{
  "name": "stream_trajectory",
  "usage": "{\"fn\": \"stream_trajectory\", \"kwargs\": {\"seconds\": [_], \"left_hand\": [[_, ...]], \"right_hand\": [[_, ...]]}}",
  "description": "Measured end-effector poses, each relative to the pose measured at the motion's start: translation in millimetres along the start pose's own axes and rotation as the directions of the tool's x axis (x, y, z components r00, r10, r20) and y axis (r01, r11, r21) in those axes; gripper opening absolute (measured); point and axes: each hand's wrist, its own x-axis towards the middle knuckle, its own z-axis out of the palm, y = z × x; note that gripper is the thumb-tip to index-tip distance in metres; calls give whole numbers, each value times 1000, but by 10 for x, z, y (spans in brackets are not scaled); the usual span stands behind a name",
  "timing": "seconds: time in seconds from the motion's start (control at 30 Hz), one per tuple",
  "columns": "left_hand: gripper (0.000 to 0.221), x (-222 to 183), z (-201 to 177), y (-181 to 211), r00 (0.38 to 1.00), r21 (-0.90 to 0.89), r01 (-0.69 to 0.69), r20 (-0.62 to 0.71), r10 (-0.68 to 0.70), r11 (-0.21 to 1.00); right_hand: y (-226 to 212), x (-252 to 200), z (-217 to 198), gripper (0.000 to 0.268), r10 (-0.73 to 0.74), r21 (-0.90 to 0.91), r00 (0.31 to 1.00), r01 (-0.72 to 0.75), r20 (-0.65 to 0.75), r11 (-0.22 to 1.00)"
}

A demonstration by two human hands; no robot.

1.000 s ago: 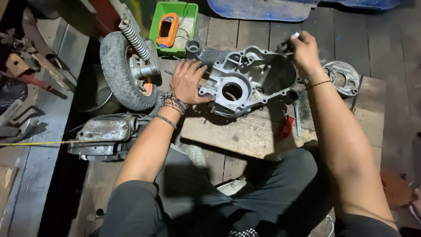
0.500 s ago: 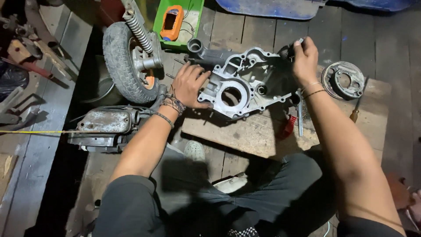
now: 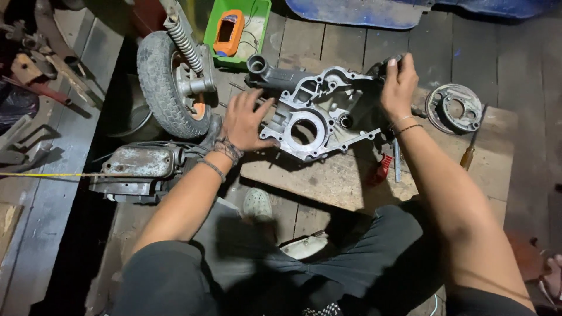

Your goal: The person cleans the interior of a disassembled engine casing using a wire brush and a small tool. They scrub the inside surfaces and then use the tool to remove debris from crevices.

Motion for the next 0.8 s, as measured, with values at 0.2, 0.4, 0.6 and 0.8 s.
{"fn": "stream_trajectory", "kwargs": {"seconds": [0.2,0.4,0.6,0.8], "left_hand": [[100,-183,-652,754,552,-155,801,565,-613,578],[77,-248,-411,969,743,-701,653,522,-419,285],[118,-26,-728,1323,345,-502,858,716,-606,-105],[109,16,-343,1139,198,-509,836,627,-754,-204]], "right_hand": [[172,67,92,37,80,-45,996,-78,50,996],[333,88,106,36,74,-4,996,-74,46,997],[388,120,190,34,234,-78,966,-226,108,971],[722,79,328,28,154,-10,988,-154,-5,988]]}}
